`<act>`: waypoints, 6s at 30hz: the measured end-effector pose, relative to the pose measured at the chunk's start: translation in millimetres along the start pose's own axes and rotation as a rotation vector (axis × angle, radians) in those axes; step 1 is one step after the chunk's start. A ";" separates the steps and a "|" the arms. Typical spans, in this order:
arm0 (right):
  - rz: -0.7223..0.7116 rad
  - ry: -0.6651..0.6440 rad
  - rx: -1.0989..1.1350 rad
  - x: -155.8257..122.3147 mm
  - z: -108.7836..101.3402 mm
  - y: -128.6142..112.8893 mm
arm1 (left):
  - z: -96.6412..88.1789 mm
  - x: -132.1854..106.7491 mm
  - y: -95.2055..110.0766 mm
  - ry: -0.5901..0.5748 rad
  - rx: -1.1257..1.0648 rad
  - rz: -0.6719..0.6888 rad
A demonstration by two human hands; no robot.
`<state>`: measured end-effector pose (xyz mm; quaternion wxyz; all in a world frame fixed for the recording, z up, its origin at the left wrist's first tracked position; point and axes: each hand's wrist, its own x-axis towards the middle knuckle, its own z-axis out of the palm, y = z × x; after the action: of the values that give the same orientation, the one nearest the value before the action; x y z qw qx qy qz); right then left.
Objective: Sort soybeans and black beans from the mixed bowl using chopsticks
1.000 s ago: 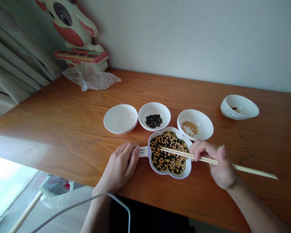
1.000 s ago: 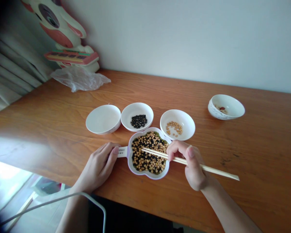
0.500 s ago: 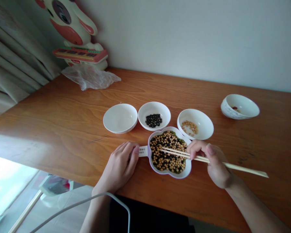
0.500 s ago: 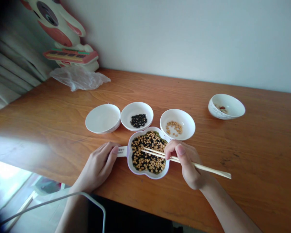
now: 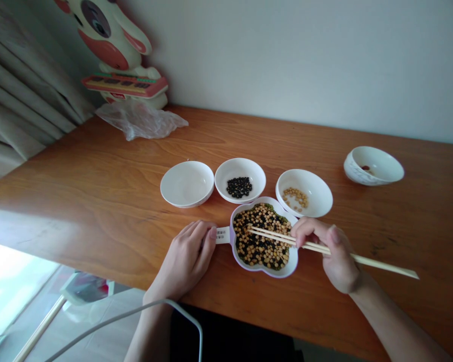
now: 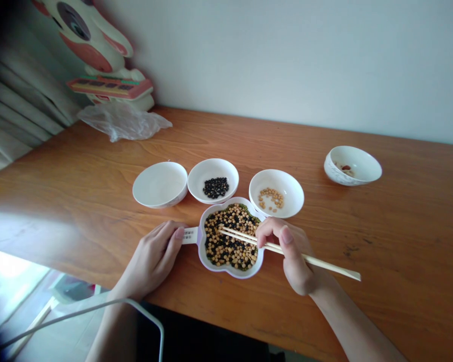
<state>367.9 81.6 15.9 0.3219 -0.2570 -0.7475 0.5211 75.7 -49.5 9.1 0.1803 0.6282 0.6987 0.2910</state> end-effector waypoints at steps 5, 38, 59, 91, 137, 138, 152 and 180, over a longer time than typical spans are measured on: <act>0.003 0.008 -0.001 1.2 1.2 -2.4 | -0.3 0.4 0.3 -0.008 -0.008 -0.004; -0.013 0.003 0.012 0.3 4.3 -1.4 | 0.4 0.5 -0.1 -0.009 -0.023 -0.002; 0.004 0.008 0.012 0.7 3.7 -2.9 | 0.0 0.2 -0.3 -0.005 -0.025 -0.002; 0.006 -0.067 -0.044 0.0 -6.1 -1.7 | -0.8 0.1 0.3 -0.020 -0.040 0.005; -0.043 -0.093 -0.064 1.5 -4.5 -7.3 | -1.6 1.0 1.4 -0.009 -0.030 -0.004; -0.054 -0.095 -0.073 1.5 -4.3 -8.4 | -1.7 0.8 1.8 -0.010 -0.033 -0.005; -0.096 -0.023 -0.069 -1.2 -1.8 -7.7 | -0.3 0.1 -0.3 -0.005 -0.048 0.003; -0.081 -0.068 -0.081 1.1 -3.0 -6.8 | -0.2 -0.4 -0.5 -0.004 -0.045 0.007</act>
<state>369.1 82.0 23.3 0.3065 -0.2212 -0.7883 0.4855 75.2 -49.9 8.9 0.1947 0.6268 0.6896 0.3060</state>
